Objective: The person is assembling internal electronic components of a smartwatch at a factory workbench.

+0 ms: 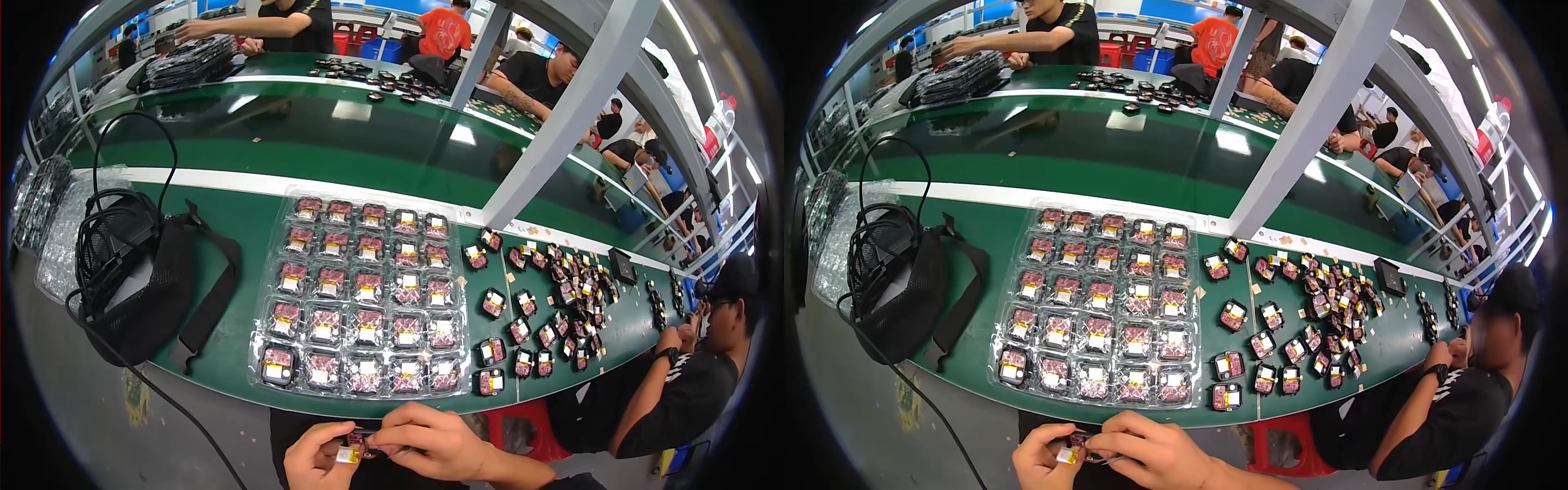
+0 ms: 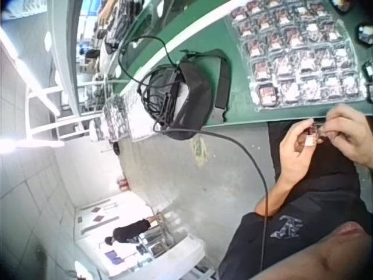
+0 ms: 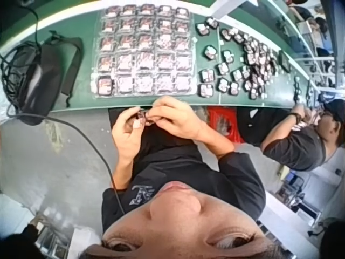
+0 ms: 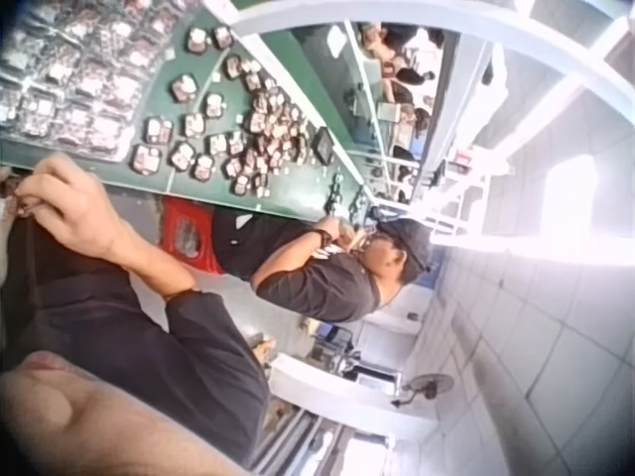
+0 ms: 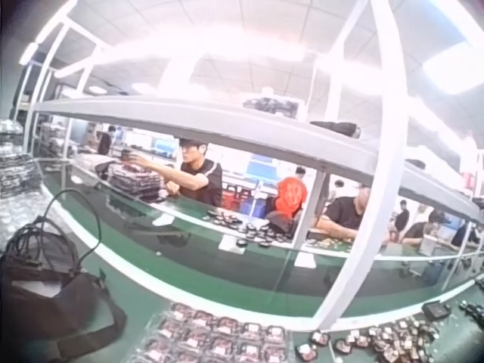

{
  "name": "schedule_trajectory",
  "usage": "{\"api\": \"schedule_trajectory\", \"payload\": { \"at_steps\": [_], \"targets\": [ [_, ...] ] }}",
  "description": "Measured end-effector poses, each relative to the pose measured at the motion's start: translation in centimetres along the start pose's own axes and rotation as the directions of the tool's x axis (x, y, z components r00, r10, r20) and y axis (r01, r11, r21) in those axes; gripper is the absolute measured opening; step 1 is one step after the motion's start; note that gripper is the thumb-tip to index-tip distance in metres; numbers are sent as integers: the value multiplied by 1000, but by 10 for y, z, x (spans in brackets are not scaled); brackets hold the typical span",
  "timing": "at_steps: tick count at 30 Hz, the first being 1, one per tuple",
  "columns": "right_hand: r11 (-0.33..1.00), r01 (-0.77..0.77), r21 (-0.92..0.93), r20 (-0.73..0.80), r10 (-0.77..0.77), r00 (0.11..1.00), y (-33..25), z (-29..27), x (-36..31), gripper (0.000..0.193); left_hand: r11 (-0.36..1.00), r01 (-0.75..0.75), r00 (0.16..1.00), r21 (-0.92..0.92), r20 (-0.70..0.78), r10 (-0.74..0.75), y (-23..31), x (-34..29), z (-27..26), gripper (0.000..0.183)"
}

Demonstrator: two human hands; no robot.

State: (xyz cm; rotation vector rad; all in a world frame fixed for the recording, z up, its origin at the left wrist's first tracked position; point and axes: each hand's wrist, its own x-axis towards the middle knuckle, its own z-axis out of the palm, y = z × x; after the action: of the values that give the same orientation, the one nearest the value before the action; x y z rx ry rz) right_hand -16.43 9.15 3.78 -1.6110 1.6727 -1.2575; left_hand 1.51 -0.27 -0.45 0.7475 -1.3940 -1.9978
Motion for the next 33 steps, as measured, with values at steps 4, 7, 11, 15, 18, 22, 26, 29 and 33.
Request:
{"api": "schedule_trajectory", "payload": {
  "at_steps": [4, 7, 11, 15, 18, 22, 26, 29, 33],
  "targets": [
    [1000, -7, 19, 11, 7, 1000, 1, 0, 1, 34, 997, 45, 999, -66, 9, -44, -1, 1, -1, 36],
    [997, -26, 68, 2, 26, 1000, 3, 2, -1, 34, 999, 26, 1000, 34, 1, -26, -2, 3, -1, 36],
    [995, -45, 88, 1, 45, 999, 4, 0, -5, 35, 990, -111, 994, 88, 16, 110, -2, 5, 3, 30],
    [996, -37, 76, -75, 42, 996, -20, -3, 8, 31, 975, -177, 983, 136, -32, 183, -5, 3, 2, 23],
    [997, 46, 60, -120, -39, 992, -13, 5, 6, 35, 964, -195, 976, 181, -57, 208, -3, 3, 0, 20],
    [998, -9, -61, 17, 10, 1000, -11, -2, -2, 32, 941, -208, 968, 268, -81, 237, 7, 6, 2, 18],
    [992, -31, -122, -37, 26, 999, -6, -7, -8, 37, 886, -302, 922, 351, -129, 365, -2, 8, 1, 19],
    [941, -27, -337, -64, 5, 998, -9, -16, -10, 24, 881, -318, 914, 351, -131, 383, 3, 17, 7, 21],
    [818, 144, -557, -54, -208, 977, -6, -14, -4, 20, 840, -338, 906, 425, -93, 412, 2, 16, 2, 24]
  ]
}}
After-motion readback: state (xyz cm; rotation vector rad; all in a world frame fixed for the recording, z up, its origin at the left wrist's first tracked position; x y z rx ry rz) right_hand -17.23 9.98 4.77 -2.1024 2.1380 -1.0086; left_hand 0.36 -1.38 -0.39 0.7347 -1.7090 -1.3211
